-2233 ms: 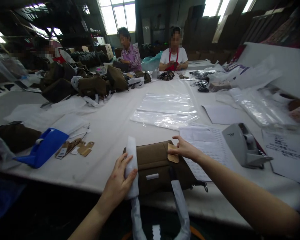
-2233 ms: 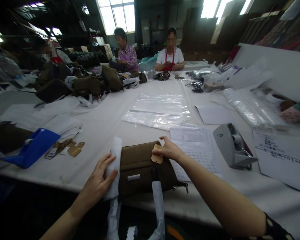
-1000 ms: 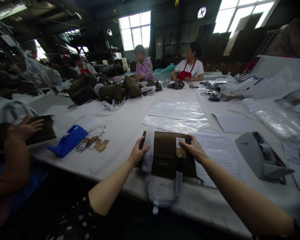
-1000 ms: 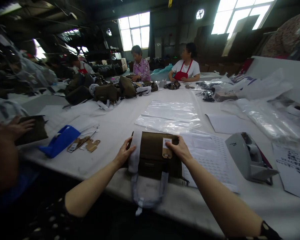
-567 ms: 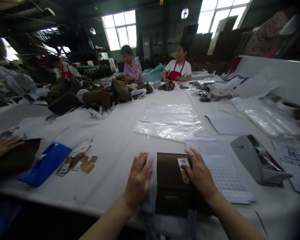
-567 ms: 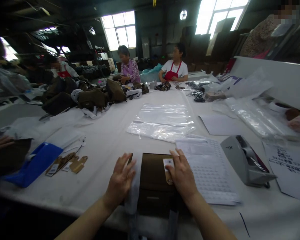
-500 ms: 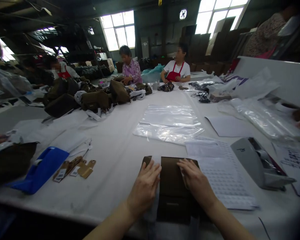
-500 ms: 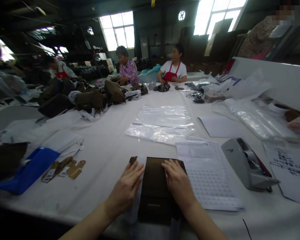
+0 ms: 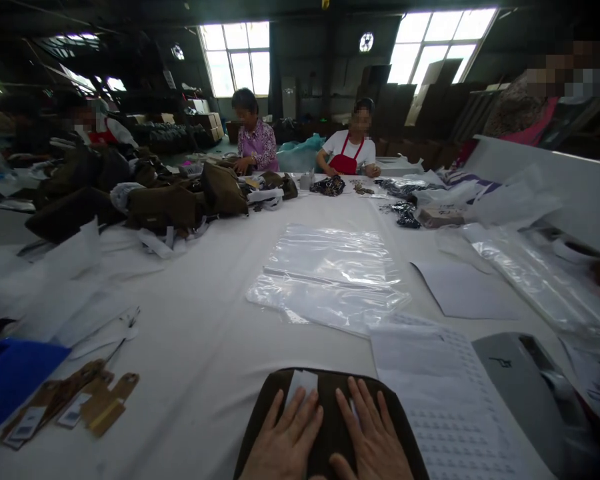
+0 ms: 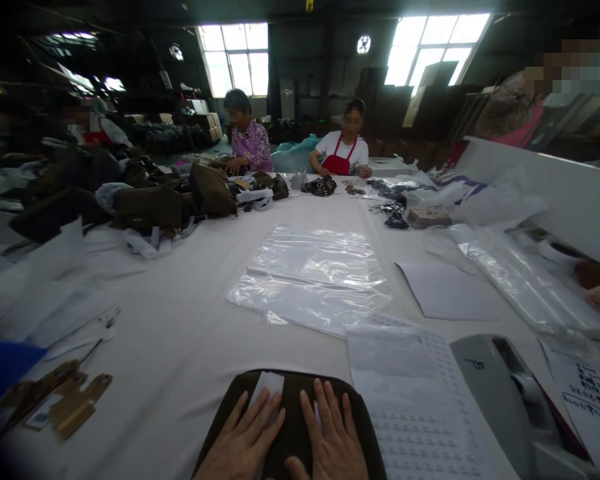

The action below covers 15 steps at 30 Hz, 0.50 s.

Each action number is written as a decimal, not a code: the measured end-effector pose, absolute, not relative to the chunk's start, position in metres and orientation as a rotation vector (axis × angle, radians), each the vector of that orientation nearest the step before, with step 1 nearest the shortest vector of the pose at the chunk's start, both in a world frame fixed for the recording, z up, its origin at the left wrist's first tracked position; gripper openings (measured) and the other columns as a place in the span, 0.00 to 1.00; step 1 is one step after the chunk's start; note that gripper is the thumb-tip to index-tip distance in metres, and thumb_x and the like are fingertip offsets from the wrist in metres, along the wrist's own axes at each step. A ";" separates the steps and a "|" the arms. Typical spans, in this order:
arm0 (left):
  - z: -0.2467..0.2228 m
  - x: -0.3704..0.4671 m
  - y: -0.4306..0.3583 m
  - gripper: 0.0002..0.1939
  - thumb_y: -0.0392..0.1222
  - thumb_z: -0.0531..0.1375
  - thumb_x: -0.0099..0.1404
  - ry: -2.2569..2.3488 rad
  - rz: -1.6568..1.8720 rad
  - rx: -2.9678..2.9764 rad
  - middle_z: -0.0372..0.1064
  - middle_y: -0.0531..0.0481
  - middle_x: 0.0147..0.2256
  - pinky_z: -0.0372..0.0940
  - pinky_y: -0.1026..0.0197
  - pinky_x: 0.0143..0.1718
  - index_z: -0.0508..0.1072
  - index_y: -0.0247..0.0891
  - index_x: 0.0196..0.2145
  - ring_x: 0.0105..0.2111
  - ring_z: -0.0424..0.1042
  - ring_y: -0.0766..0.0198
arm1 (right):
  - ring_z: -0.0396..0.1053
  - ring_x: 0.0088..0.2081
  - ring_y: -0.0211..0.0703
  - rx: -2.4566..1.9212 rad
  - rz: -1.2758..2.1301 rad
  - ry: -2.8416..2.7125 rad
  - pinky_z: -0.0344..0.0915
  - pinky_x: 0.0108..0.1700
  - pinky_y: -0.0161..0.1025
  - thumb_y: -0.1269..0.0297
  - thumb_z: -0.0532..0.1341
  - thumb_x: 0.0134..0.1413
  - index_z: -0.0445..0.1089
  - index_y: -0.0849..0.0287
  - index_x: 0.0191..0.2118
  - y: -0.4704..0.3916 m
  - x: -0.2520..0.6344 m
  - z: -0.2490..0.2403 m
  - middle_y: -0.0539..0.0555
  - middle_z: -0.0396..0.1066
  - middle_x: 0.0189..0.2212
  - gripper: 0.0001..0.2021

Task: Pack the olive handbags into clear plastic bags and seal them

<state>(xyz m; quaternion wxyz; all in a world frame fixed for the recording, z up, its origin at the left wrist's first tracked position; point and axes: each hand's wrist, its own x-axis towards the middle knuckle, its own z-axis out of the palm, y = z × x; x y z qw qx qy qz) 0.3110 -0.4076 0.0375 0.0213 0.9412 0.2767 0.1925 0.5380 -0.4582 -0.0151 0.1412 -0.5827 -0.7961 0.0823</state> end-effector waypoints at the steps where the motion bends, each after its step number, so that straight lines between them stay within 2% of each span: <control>1: 0.048 0.308 -0.399 0.26 0.55 0.53 0.63 0.874 0.618 2.774 0.60 0.47 0.56 0.58 0.58 0.55 0.62 0.40 0.55 0.54 0.63 0.56 | 0.50 0.58 0.68 -1.631 0.173 -2.330 0.53 0.53 0.68 0.40 0.56 0.49 0.36 0.49 0.65 -0.460 0.539 -0.015 0.63 0.45 0.61 0.43; 3: 0.065 0.303 -0.371 0.16 0.45 0.52 0.66 1.022 0.768 2.446 0.64 0.49 0.53 0.62 0.62 0.52 0.67 0.44 0.50 0.52 0.65 0.62 | 0.52 0.58 0.68 -1.558 0.057 -2.342 0.50 0.54 0.69 0.39 0.54 0.50 0.37 0.50 0.65 -0.463 0.542 -0.006 0.63 0.48 0.61 0.42; 5: 0.067 0.303 -0.333 0.14 0.36 0.50 0.66 1.188 0.931 2.230 0.67 0.49 0.50 0.62 0.62 0.52 0.69 0.42 0.46 0.50 0.66 0.64 | 0.50 0.59 0.67 -1.547 0.010 -2.261 0.45 0.56 0.70 0.40 0.51 0.54 0.39 0.51 0.65 -0.463 0.547 0.014 0.62 0.47 0.62 0.38; 7: 0.051 0.311 -0.293 0.20 0.29 0.47 0.63 1.222 0.842 2.291 0.65 0.48 0.52 0.59 0.60 0.56 0.67 0.39 0.49 0.53 0.63 0.64 | 0.45 0.61 0.64 -1.574 0.055 -2.129 0.45 0.57 0.67 0.45 0.50 0.57 0.40 0.52 0.65 -0.453 0.557 0.037 0.61 0.44 0.63 0.34; 9: 0.024 0.326 -0.260 0.29 0.24 0.48 0.56 1.199 0.478 2.491 0.58 0.43 0.57 0.54 0.55 0.59 0.60 0.34 0.56 0.58 0.56 0.60 | 0.46 0.62 0.58 -1.607 0.128 -1.979 0.52 0.58 0.59 0.53 0.51 0.59 0.45 0.53 0.64 -0.430 0.572 0.052 0.58 0.45 0.63 0.29; 11: -0.002 0.342 -0.239 0.32 0.23 0.50 0.52 1.179 0.173 2.615 0.56 0.36 0.57 0.53 0.49 0.58 0.58 0.28 0.57 0.58 0.55 0.54 | 0.51 0.60 0.52 -1.666 0.175 -1.838 0.58 0.57 0.51 0.60 0.51 0.60 0.51 0.53 0.61 -0.399 0.589 0.049 0.56 0.51 0.61 0.24; 13: -0.018 0.352 -0.228 0.23 0.26 0.51 0.55 1.176 0.072 2.652 0.64 0.34 0.49 0.58 0.46 0.53 0.66 0.29 0.50 0.51 0.62 0.49 | 0.53 0.59 0.49 -1.708 0.185 -1.811 0.58 0.57 0.49 0.63 0.51 0.59 0.54 0.56 0.59 -0.364 0.603 0.031 0.57 0.54 0.60 0.22; 15: -0.020 0.355 -0.223 0.13 0.28 0.50 0.60 1.182 0.053 2.662 0.70 0.37 0.39 0.61 0.49 0.46 0.72 0.31 0.39 0.43 0.68 0.51 | 0.50 0.60 0.51 -1.731 0.164 -1.946 0.56 0.58 0.51 0.65 0.54 0.56 0.53 0.61 0.60 -0.334 0.610 0.006 0.61 0.53 0.59 0.26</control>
